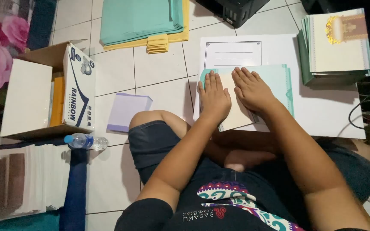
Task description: Folding paper invitations and stacking them on the floor.
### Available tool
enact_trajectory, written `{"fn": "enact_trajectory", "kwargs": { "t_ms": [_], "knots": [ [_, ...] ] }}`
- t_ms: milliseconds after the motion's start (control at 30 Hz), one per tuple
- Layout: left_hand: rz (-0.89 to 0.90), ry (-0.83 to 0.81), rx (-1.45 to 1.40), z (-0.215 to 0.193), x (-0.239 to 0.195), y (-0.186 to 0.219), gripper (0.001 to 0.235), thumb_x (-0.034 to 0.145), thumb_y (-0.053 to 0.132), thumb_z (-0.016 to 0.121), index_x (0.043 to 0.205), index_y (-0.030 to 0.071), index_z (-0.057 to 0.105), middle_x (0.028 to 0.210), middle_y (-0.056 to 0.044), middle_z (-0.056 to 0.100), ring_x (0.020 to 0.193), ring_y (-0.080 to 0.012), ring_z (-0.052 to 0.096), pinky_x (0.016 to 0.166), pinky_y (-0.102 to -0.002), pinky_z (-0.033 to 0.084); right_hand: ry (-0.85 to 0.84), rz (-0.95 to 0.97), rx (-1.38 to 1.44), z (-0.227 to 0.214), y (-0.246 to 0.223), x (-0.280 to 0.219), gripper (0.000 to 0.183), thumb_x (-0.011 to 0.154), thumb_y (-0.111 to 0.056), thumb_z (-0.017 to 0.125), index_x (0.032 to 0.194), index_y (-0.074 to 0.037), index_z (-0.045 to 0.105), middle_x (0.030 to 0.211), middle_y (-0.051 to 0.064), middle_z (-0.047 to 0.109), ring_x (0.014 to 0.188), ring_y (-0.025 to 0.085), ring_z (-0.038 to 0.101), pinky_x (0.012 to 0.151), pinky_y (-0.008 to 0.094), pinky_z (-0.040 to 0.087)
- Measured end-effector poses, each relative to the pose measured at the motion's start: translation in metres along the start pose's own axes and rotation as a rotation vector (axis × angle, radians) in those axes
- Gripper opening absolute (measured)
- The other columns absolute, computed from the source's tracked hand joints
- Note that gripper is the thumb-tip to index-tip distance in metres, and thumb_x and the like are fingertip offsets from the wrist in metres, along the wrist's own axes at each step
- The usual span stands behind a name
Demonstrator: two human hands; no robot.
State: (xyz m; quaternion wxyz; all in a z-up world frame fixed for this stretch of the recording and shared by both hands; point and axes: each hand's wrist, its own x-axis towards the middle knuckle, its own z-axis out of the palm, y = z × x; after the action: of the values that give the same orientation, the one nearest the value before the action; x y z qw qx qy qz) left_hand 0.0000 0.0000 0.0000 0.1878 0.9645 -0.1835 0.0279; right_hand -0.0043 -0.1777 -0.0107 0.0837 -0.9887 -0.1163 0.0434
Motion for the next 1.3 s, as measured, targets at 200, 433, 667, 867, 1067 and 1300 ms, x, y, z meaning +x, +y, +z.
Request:
{"fn": "enact_trajectory", "kwargs": {
  "t_ms": [200, 433, 667, 867, 1067, 1300],
  "knots": [
    [-0.004, -0.038, 0.008, 0.001, 0.003, -0.003, 0.063, 0.104, 0.028, 0.034, 0.155, -0.009, 0.028, 0.165, -0.031, 0.02, 0.157, -0.0412, 0.014, 0.123, -0.062, -0.004, 0.036, 0.085, 0.042, -0.017, -0.029, -0.061, 0.063, 0.108, -0.042, 0.025, 0.165, -0.015, 0.028, 0.171, 0.008, 0.026, 0.158, 0.025, 0.021, 0.126, 0.045, 0.012],
    [0.232, -0.345, 0.125, -0.027, -0.029, 0.013, 0.099, 0.092, 0.067, 0.051, 0.158, -0.003, 0.026, 0.166, -0.03, 0.02, 0.156, -0.0425, 0.017, 0.124, -0.062, 0.012, 0.018, 0.108, 0.039, -0.001, -0.016, -0.095, 0.064, 0.107, -0.045, 0.029, 0.165, -0.018, 0.028, 0.172, 0.004, 0.025, 0.158, 0.024, 0.02, 0.126, 0.044, 0.011],
    [0.327, -0.59, 0.227, -0.022, -0.041, 0.002, 0.111, 0.072, 0.035, 0.091, 0.158, 0.004, 0.028, 0.162, -0.035, 0.018, 0.152, -0.0489, 0.02, 0.111, -0.072, 0.029, 0.021, 0.087, 0.222, -0.01, -0.004, -0.095, 0.06, 0.103, -0.025, 0.043, 0.162, -0.02, 0.035, 0.169, 0.004, 0.032, 0.157, 0.026, 0.023, 0.126, 0.045, 0.011],
    [0.327, -0.669, 0.03, -0.06, -0.043, -0.013, 0.051, 0.083, 0.006, 0.074, 0.133, 0.003, 0.065, 0.14, -0.035, 0.052, 0.127, -0.052, 0.055, 0.096, -0.064, 0.053, 0.158, 0.117, 0.832, -0.053, -0.009, -0.11, 0.075, 0.083, 0.013, 0.04, 0.154, -0.012, 0.048, 0.156, 0.019, 0.047, 0.148, 0.041, 0.035, 0.125, 0.054, 0.021],
    [0.411, -0.343, -0.197, -0.171, -0.037, 0.039, 0.032, 0.087, 0.003, 0.068, 0.115, 0.018, 0.073, 0.099, -0.009, 0.078, 0.096, -0.0359, 0.073, 0.082, -0.047, 0.058, 0.286, 0.011, 0.985, -0.057, -0.006, -0.117, 0.072, 0.089, 0.008, 0.057, 0.157, -0.011, 0.044, 0.157, 0.022, 0.045, 0.149, 0.046, 0.03, 0.119, 0.06, 0.029],
    [0.26, 0.161, -0.976, -0.143, -0.015, 0.048, 0.035, 0.099, -0.002, 0.054, 0.118, 0.022, 0.071, 0.093, -0.011, 0.077, 0.095, -0.0241, 0.077, 0.081, -0.034, 0.062, 0.492, 0.088, 1.109, -0.077, 0.009, -0.142, 0.022, 0.081, 0.004, 0.068, 0.102, -0.003, 0.072, 0.086, 0.013, 0.066, 0.091, 0.023, 0.063, 0.089, 0.046, 0.052]
  ]
}}
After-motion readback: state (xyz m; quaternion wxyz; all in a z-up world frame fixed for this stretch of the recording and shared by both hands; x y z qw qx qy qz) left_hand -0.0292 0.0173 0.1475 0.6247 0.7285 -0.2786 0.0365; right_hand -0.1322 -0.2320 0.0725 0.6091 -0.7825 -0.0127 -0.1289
